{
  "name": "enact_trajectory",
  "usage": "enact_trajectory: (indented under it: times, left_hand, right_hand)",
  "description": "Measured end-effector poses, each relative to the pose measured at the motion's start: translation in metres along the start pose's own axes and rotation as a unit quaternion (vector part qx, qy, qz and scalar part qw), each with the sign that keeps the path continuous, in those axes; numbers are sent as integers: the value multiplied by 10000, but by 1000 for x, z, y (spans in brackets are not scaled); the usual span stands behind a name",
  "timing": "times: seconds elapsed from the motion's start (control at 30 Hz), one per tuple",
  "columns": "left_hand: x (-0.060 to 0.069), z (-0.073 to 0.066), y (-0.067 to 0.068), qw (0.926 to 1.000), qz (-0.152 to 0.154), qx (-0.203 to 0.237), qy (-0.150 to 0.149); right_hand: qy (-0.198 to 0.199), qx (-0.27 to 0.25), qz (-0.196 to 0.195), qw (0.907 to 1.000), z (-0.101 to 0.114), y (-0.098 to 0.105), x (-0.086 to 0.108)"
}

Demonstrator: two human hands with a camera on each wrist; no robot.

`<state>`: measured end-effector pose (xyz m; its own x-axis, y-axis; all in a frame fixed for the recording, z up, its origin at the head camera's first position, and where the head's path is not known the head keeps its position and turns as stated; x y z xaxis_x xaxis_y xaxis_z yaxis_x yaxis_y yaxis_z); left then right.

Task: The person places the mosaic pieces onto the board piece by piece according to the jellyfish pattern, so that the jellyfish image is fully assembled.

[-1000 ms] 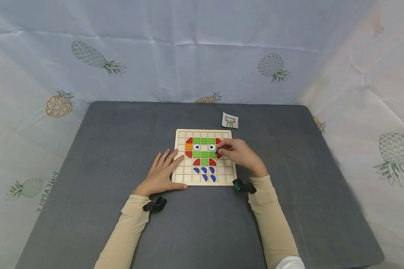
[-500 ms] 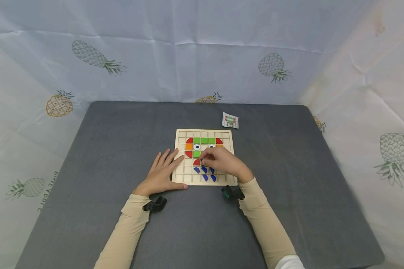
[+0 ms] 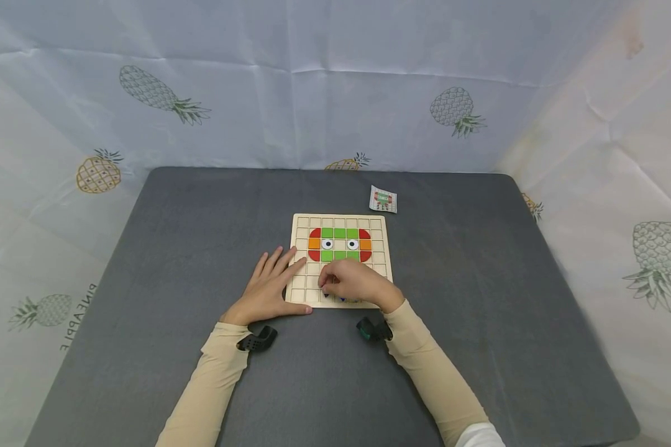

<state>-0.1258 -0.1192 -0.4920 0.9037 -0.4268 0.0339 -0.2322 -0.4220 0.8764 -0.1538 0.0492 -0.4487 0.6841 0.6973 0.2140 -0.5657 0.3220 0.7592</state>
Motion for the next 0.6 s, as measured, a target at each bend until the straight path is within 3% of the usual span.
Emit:
enact_trajectory:
  times: [0.2, 0.6]
  left_hand:
    - [0, 0, 0, 10000, -9, -7, -17]
    - [0, 0, 0, 10000, -15, 7, -10]
  right_hand:
    - [-6, 326, 135, 9994, 5, -6, 0]
    - [-53, 492, 126, 9987, 6, -7, 1]
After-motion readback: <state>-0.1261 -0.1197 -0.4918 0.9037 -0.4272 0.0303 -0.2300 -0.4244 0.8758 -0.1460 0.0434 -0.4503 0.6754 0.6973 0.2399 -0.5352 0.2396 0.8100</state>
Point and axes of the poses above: each hand's wrist, its own x-axis away from the middle knuckle, its own y-axis out of the back of the hand, z = x × y, the point moved 6 cm from there along -x, towards the middle knuckle, and after that the axes turned 1 degree about -y, right-handed, at the moved point
